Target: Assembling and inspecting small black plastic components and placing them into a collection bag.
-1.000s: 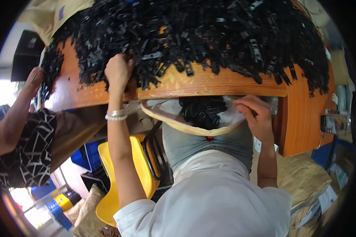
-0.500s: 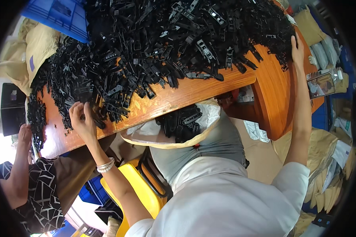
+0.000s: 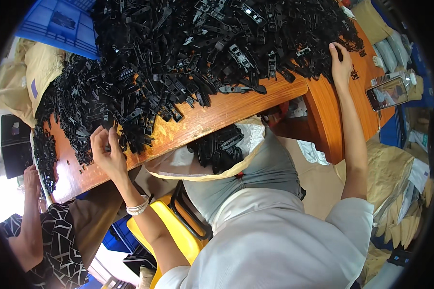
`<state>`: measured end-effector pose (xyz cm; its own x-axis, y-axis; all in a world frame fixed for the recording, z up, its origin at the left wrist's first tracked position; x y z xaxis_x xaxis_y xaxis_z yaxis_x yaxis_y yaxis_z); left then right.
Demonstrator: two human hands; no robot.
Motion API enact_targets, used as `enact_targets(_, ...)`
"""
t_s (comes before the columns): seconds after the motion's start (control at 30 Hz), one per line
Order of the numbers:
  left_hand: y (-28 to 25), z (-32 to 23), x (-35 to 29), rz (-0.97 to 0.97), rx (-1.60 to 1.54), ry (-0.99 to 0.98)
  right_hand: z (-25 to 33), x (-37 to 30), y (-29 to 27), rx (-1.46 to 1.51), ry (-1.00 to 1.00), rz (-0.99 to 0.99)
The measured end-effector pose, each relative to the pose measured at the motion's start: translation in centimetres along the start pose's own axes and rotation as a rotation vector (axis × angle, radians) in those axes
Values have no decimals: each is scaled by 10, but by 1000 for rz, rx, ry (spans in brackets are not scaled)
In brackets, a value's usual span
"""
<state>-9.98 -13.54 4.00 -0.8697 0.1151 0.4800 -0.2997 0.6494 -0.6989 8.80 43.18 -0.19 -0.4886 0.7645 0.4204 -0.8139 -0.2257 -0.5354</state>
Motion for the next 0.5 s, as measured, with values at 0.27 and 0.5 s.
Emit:
enact_targets(0.27,0,-8,-3,-12,-90,-41,59,-42,-19,142,-352,-23)
enact_targets(0.5,7,-29,-9,90,-423,-148,78,-58,-12,-162,-492,62)
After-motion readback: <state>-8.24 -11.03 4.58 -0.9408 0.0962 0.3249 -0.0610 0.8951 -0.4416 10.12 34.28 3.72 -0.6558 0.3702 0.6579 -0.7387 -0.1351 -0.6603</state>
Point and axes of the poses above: each hand's wrist, its own x-axis towards the middle knuckle, its own y-axis out of the palm, z = x × y, the point moved 6 cm from there along x, towards the middle knuckle, and after that the axes turned 13 degrees about x, right-handed, at the moved point
